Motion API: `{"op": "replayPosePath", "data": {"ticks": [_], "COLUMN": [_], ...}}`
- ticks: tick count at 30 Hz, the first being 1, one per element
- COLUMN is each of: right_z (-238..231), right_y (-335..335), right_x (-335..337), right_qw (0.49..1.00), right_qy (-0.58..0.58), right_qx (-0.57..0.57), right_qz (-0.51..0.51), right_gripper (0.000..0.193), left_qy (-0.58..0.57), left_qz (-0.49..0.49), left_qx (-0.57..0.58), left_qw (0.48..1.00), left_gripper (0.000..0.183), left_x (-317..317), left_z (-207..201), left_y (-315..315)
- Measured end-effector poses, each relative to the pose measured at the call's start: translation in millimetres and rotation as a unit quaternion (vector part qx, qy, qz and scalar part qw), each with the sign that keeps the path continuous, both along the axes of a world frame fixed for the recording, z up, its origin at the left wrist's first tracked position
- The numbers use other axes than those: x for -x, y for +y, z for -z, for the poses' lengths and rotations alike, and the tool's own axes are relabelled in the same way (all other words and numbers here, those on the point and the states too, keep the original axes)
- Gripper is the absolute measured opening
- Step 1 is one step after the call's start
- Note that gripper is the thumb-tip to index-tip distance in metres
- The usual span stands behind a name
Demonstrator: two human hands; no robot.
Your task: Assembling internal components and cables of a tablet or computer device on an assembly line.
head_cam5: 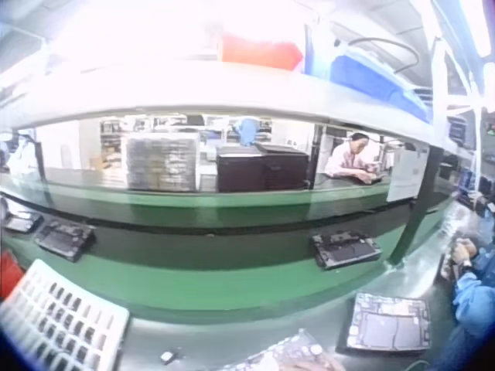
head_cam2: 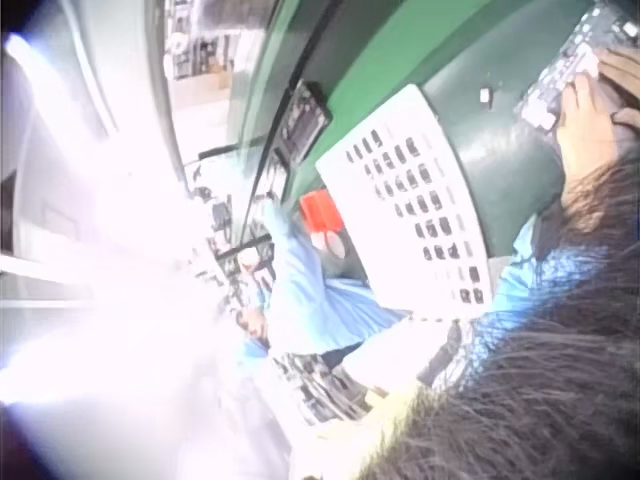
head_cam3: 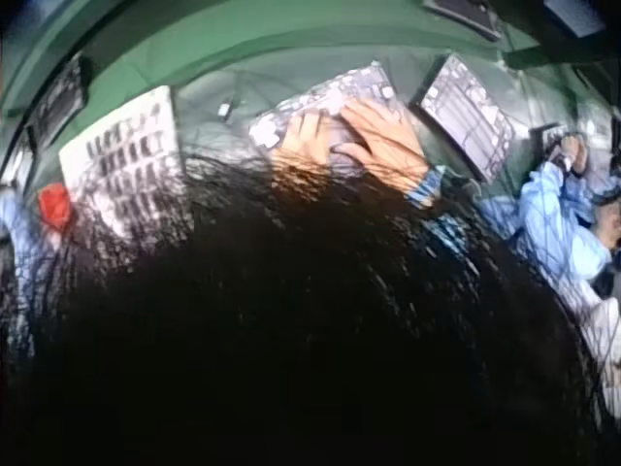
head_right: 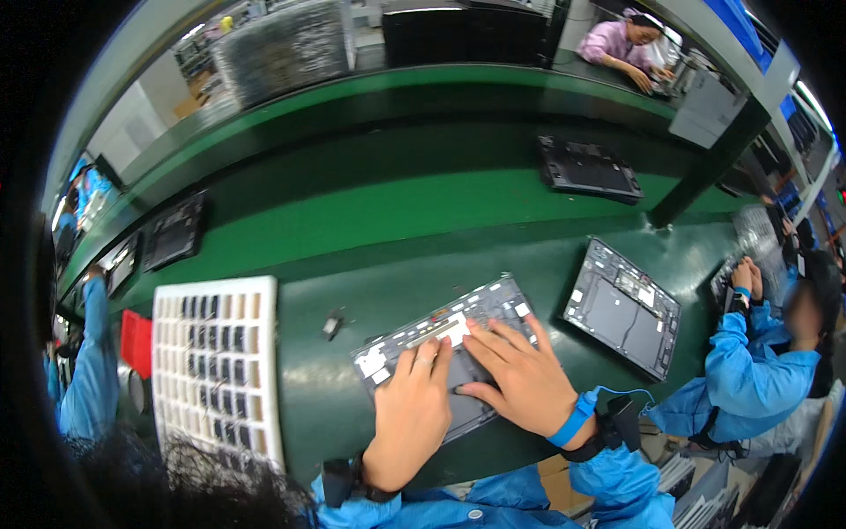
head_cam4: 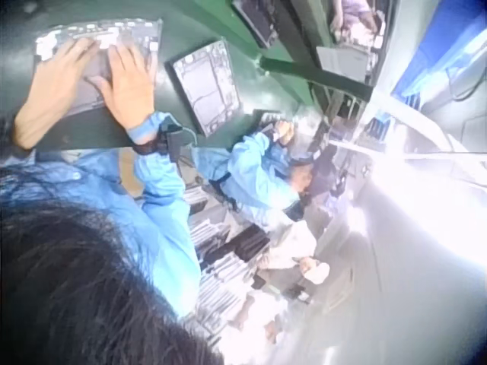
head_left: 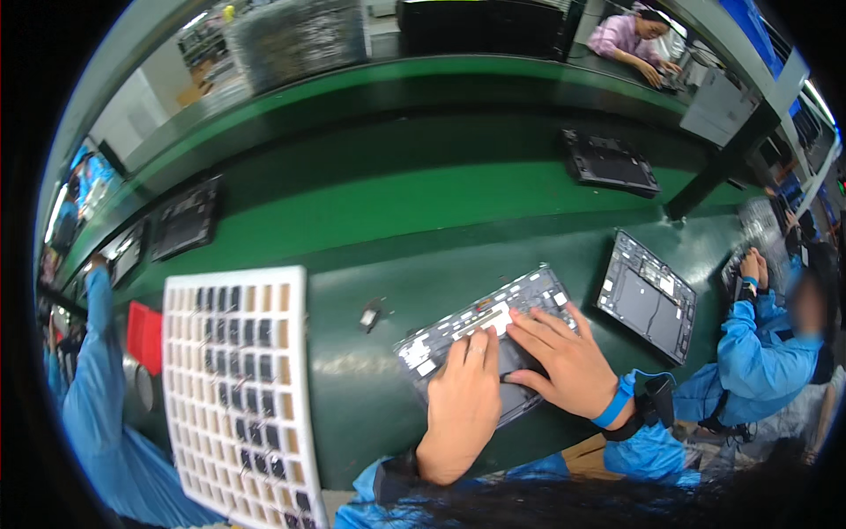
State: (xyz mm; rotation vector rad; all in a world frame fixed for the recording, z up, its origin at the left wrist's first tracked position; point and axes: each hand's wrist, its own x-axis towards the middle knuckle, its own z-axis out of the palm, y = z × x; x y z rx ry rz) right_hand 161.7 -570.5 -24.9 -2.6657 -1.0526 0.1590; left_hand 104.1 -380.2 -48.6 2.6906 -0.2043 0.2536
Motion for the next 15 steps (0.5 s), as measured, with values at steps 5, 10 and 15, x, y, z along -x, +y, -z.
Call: {"op": "replayPosePath", "data": {"ticks": [5,10,15], "right_z": [-6.2,32.8,54.7], "right_y": [-22.2,-37.0,11.2], "right_x": [49.4,38.1,-22.4], "right_qw": [0.997,0.994,0.978], "right_qy": [0.002,-0.100,-0.202], "right_qx": [0.019,0.006,-0.039], "right_qz": [-0.072,-0.037,0.028], "right_gripper": [0.067,0.060,0.056], "left_qy": [-0.081,-0.075,-0.209], "left_qz": [-0.050,-0.160,-0.244], "left_qx": [0.146,0.129,0.171], "left_qw": [0.985,0.976,0.931], "left_gripper": [0.029,0.027,0.027], "left_x": [-14.9,-32.5,-29.2], "left_z": [-0.7,38.8,52.0], "left_y": [77.6,124.0,152.8]}}
